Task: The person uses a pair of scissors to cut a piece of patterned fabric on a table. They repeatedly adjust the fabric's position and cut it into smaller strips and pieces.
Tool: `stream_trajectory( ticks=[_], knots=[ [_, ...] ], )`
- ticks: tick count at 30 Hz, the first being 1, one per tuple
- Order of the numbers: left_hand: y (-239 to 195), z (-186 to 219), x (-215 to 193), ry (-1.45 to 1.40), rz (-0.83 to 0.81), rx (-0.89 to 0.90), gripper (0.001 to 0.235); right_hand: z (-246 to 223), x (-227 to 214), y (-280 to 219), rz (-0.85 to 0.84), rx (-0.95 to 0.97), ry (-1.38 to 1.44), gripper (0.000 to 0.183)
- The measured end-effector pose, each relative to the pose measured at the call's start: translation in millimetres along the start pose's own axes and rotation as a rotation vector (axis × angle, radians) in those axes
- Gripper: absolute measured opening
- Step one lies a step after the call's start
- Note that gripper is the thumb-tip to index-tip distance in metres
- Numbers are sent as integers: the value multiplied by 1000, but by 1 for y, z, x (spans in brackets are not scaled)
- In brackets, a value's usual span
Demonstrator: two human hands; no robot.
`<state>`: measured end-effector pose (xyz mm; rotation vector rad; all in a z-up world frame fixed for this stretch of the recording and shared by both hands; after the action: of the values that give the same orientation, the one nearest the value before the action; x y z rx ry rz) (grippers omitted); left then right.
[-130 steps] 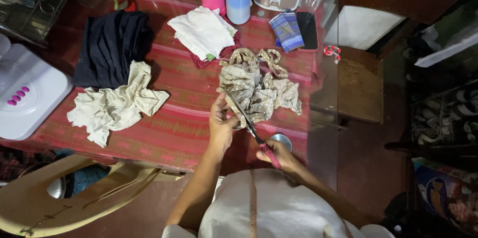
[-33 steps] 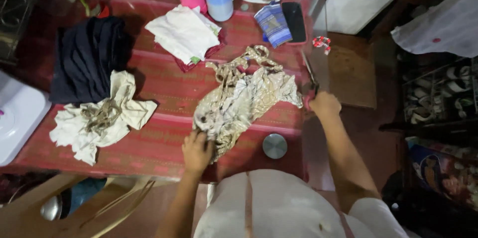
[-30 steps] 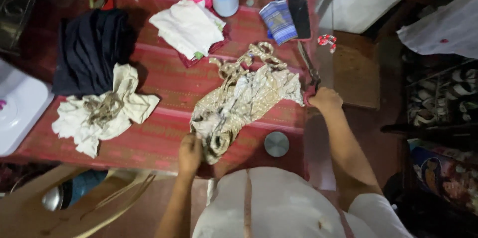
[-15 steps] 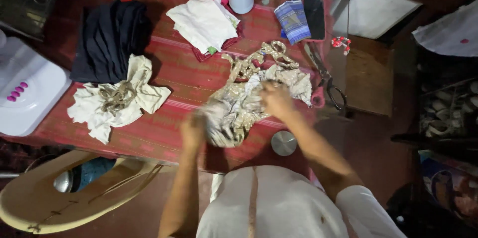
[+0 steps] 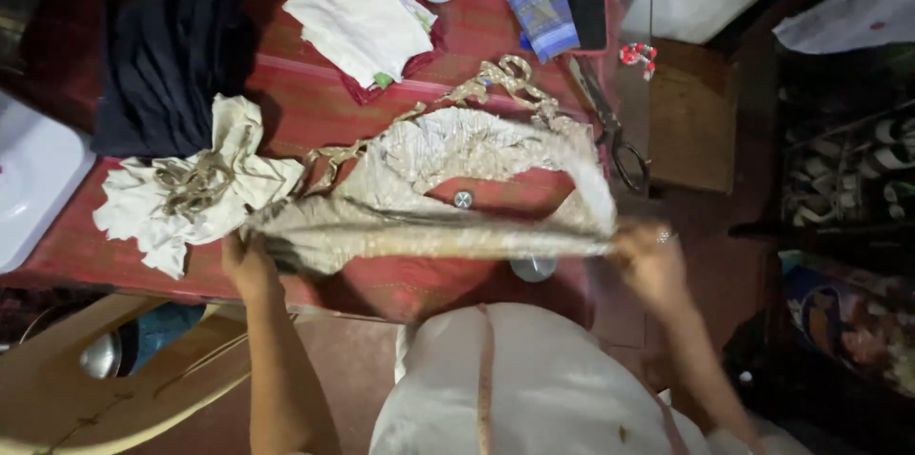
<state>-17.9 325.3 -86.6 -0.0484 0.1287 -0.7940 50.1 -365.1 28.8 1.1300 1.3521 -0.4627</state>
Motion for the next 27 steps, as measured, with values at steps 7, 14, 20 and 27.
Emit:
stream_trajectory(
  ticks=[7,14,20,27],
  knots=[
    [-67,94,50,1001,241,326,33,8,52,-53,-439,396,135,36],
    [-78,71,222,878,-300,109,58,-14,76,86,-445,611,280,43],
    [-55,10,238,1109,-448,106,28,48,199,118,-598,680,209,33],
    [-11,52,159,888,-529,210,25,118,48,137,-14,770,677,28]
  ],
)
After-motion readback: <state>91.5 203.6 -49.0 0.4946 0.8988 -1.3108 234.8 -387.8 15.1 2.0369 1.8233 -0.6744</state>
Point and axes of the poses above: each hand's wrist, its own y-axis towards the middle knuckle, its own x-axis out of the palm, z = x × y, the point moved 10 cm from there along y, towards the middle knuckle, and after that the axes turned 9 degrees about -z, right-handed, at the moved point
